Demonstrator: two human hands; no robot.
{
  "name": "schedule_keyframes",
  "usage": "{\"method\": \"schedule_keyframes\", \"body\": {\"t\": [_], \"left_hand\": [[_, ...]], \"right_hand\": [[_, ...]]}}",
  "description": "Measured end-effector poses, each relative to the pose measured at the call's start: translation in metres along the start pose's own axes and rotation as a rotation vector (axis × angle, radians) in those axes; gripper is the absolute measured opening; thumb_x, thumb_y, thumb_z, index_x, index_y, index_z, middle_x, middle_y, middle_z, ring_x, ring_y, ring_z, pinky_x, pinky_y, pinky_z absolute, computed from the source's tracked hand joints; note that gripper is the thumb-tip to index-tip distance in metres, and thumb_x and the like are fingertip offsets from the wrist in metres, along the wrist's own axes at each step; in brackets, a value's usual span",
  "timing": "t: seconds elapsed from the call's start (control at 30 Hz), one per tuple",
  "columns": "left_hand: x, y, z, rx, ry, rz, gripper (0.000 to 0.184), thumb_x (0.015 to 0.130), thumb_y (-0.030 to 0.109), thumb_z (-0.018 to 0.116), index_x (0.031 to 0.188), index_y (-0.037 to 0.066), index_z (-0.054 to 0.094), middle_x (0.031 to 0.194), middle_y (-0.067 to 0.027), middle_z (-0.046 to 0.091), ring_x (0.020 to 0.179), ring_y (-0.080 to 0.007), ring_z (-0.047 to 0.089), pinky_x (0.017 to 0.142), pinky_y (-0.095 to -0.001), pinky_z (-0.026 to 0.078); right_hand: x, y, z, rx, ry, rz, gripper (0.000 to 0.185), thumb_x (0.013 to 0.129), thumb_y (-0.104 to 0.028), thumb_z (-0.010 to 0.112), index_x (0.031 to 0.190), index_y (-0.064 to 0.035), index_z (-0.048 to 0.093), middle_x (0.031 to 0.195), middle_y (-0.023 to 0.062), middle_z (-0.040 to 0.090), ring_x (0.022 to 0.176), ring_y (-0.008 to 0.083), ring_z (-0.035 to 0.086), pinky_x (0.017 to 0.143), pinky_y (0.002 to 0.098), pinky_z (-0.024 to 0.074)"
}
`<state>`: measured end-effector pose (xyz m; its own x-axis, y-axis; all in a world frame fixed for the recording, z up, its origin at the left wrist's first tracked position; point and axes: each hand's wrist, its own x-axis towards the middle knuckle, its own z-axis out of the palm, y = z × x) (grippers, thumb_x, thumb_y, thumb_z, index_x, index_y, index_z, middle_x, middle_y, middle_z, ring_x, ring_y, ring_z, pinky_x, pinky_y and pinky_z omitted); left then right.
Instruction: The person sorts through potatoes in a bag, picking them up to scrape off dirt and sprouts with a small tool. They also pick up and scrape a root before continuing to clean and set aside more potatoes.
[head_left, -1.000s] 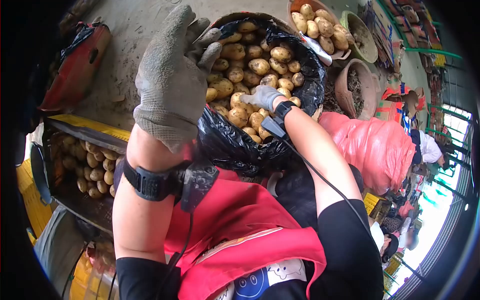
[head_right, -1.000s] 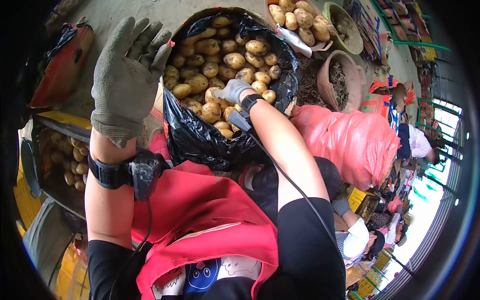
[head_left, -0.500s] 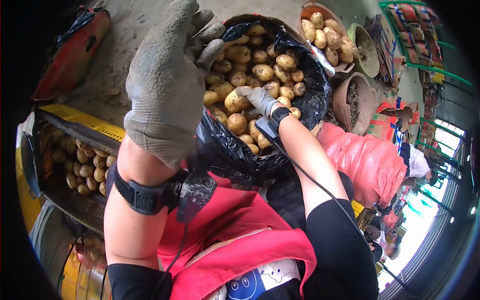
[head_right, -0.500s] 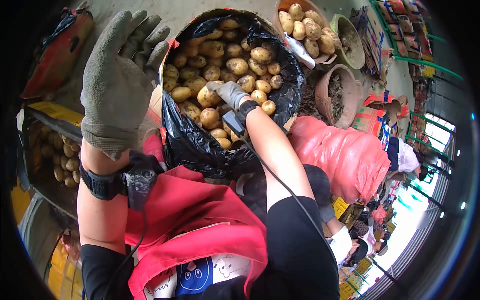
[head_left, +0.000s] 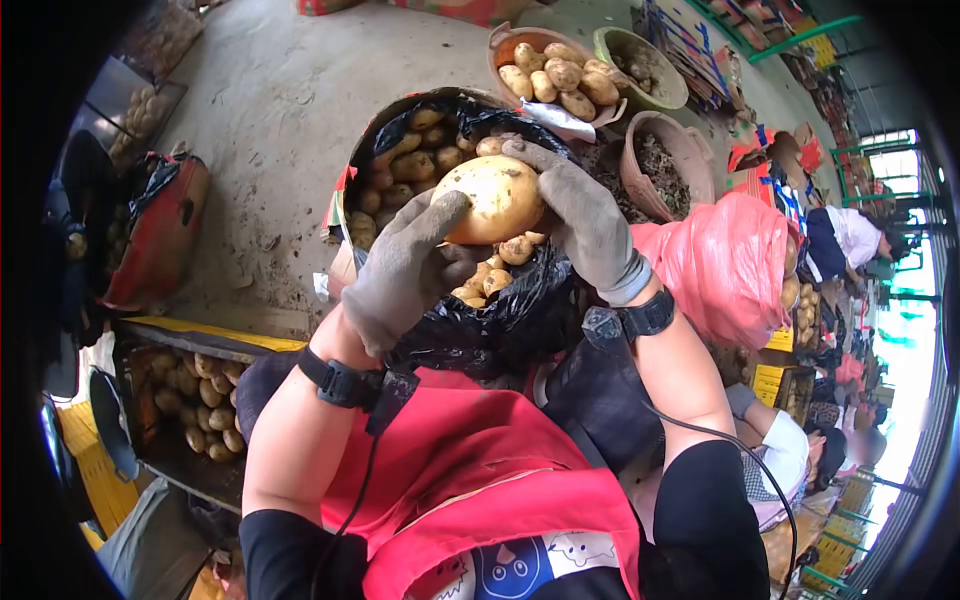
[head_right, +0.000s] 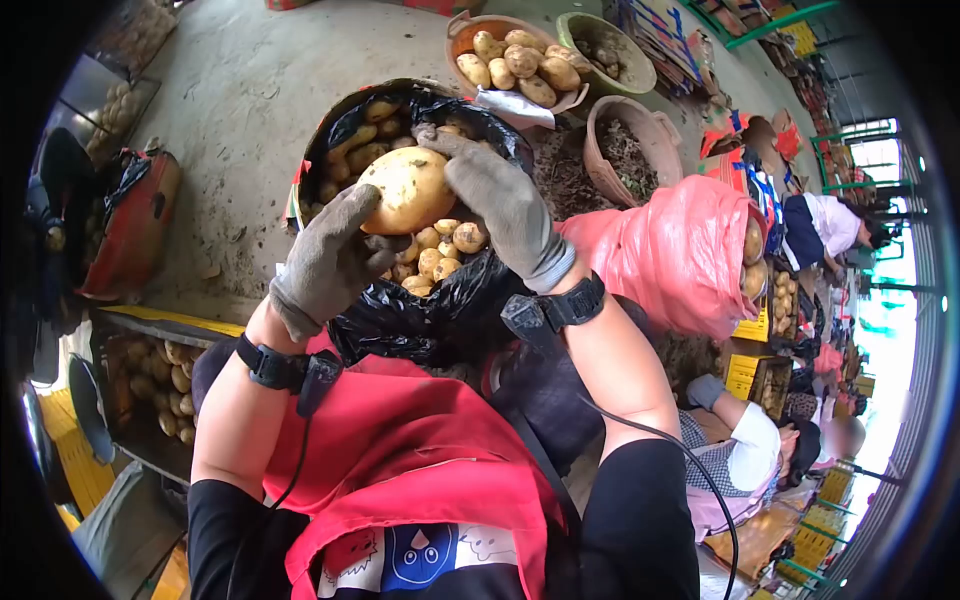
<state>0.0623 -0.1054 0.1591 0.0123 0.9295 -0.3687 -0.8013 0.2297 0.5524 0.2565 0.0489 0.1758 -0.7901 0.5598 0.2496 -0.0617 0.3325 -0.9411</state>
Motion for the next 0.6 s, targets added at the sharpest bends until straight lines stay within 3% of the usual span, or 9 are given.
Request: {"method": "schedule_keyframes", "body": {"t": [0.03, 0.1, 0.17, 0.2, 0.23, 0.37, 0.4, 0.43, 0.6], "left_hand": [[0.0, -0.003, 0.009, 0.02, -0.011, -0.007, 0.047, 0.105, 0.032, 0.067, 0.146, 0.013, 0.054, 0.129, -0.002, 0.066, 0.113, -0.0136, 0.064, 0.077, -0.0267, 0.056], [-0.002, -0.009, 0.024, 0.247, 0.049, 0.166, 0.042, 0.103, 0.023, 0.071, 0.139, 0.007, 0.056, 0.112, -0.0027, 0.067, 0.082, -0.0081, 0.061, 0.066, -0.0226, 0.051], [0.003, -0.02, 0.02, 0.256, -0.007, 0.147, 0.045, 0.101, 0.019, 0.073, 0.14, 0.006, 0.055, 0.118, -0.0055, 0.069, 0.086, -0.0091, 0.066, 0.067, -0.022, 0.054], [0.005, -0.027, 0.017, 0.309, 0.011, 0.165, 0.046, 0.101, 0.018, 0.072, 0.141, 0.005, 0.054, 0.121, -0.0067, 0.069, 0.09, -0.0107, 0.068, 0.07, -0.0229, 0.055], [0.007, -0.034, 0.015, 0.362, 0.033, 0.183, 0.048, 0.1, 0.016, 0.072, 0.143, 0.005, 0.052, 0.124, -0.0078, 0.069, 0.094, -0.0123, 0.07, 0.072, -0.0238, 0.057], [0.015, -0.047, 0.012, 0.554, 0.011, 0.235, 0.051, 0.101, 0.011, 0.069, 0.147, 0.005, 0.049, 0.129, -0.0088, 0.068, 0.103, -0.0176, 0.073, 0.078, -0.0272, 0.06], [0.016, -0.043, 0.015, 0.49, 0.027, 0.141, 0.058, 0.099, 0.005, 0.069, 0.151, 0.006, 0.045, 0.133, -0.0101, 0.065, 0.103, -0.0173, 0.072, 0.08, -0.0284, 0.061], [0.02, -0.044, 0.014, 0.498, 0.029, 0.126, 0.058, 0.099, 0.005, 0.069, 0.151, 0.006, 0.045, 0.133, -0.0101, 0.065, 0.103, -0.0173, 0.072, 0.08, -0.0284, 0.061], [0.045, -0.054, 0.005, 0.377, -0.044, 0.244, 0.09, 0.089, -0.009, 0.073, 0.165, 0.01, 0.026, 0.151, -0.0143, 0.051, 0.128, -0.026, 0.062, 0.096, -0.0363, 0.06]], "right_hand": [[-0.012, 0.003, -0.006, 0.18, 0.064, 0.079, 0.055, 0.115, -0.04, 0.045, 0.15, 0.0013, 0.053, 0.149, 0.0146, 0.06, 0.139, 0.0235, 0.056, 0.113, 0.039, 0.0496], [-0.037, 0.002, -0.013, 0.193, 0.122, 0.196, 0.06, 0.114, -0.047, 0.044, 0.15, -0.0008, 0.053, 0.144, 0.0139, 0.062, 0.136, 0.0217, 0.058, 0.106, 0.0368, 0.0553], [-0.042, -0.047, -0.004, 0.385, 0.141, 0.633, 0.056, 0.111, -0.039, 0.056, 0.147, 0.0038, 0.055, 0.133, 0.0197, 0.069, 0.124, 0.0275, 0.067, 0.109, 0.0398, 0.0535], [-0.051, -0.033, -0.002, 0.255, 0.113, 0.532, 0.066, 0.104, -0.044, 0.068, 0.147, 0.0043, 0.055, 0.127, 0.0166, 0.07, 0.115, 0.0239, 0.07, 0.102, 0.0355, 0.0562], [-0.052, -0.009, 0.0, -0.138, 0.123, 0.11, 0.063, 0.104, -0.039, 0.07, 0.146, 0.0053, 0.056, 0.123, 0.0134, 0.07, 0.108, 0.0186, 0.071, 0.093, 0.031, 0.0578], [-0.081, 0.03, -0.003, -0.165, 0.26, 0.257, 0.044, 0.108, -0.034, 0.061, 0.134, 0.0004, 0.064, 0.116, 0.0112, 0.07, 0.112, 0.0226, 0.071, 0.09, 0.0364, 0.0628], [-0.076, 0.02, -0.002, 0.53, 0.425, 0.64, 0.036, 0.109, -0.031, 0.059, 0.13, -0.0021, 0.066, 0.112, 0.0075, 0.069, 0.11, 0.0204, 0.072, 0.082, 0.0377, 0.0668], [-0.072, 0.024, -0.002, 0.556, 0.461, 0.676, 0.032, 0.11, -0.027, 0.057, 0.129, -0.0035, 0.066, 0.109, 0.005, 0.068, 0.107, 0.0162, 0.072, 0.073, 0.0367, 0.0684], [-0.058, 0.028, -0.016, 0.321, 0.216, 0.471, 0.031, 0.107, -0.02, 0.064, 0.132, -0.0012, 0.065, 0.122, 0.0062, 0.07, 0.112, 0.013, 0.068, 0.094, 0.0302, 0.0596]]}}
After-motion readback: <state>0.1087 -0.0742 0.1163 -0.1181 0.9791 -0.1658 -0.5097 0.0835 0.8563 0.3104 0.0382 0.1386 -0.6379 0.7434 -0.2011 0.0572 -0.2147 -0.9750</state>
